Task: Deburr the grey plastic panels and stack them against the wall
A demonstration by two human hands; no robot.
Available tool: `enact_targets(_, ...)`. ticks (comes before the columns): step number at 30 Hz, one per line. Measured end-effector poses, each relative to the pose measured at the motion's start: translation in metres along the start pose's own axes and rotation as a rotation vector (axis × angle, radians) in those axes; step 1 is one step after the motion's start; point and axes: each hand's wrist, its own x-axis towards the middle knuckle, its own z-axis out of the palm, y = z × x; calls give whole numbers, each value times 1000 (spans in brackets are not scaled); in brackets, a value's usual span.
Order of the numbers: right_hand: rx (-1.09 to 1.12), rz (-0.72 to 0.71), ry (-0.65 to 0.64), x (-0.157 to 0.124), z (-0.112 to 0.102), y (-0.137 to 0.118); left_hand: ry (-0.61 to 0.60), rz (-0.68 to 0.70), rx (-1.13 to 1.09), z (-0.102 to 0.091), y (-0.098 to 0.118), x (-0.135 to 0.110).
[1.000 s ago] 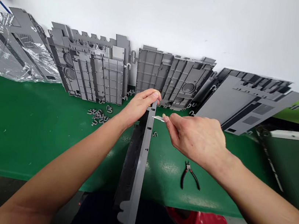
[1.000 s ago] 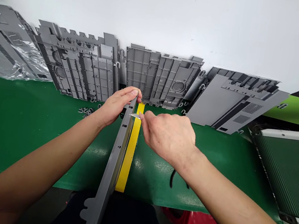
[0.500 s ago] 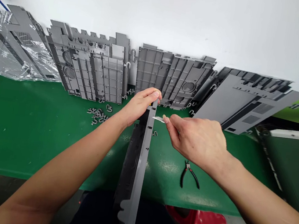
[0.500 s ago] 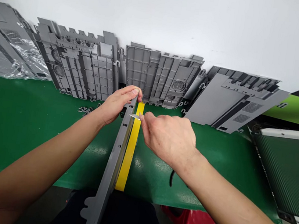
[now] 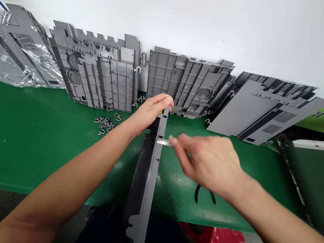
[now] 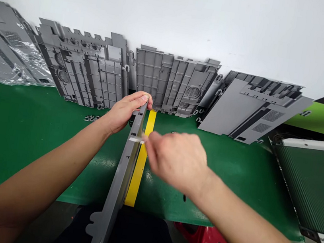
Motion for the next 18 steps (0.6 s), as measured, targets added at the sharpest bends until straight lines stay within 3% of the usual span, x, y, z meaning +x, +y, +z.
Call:
enact_targets(2, 60, -26, 13, -3, -2, -2, 5, 0, -11, -1, 0, 0)
enact_targets(6, 133, 118, 71, 5, -6, 8, 4, 6, 31, 1, 0, 1)
enact_targets(9, 153, 177, 47, 18, -3, 18, 0, -2, 29, 2, 0, 2)
enact_targets(18, 127, 175, 20, 29, 8, 16, 2, 0, -22, 0, -2, 1)
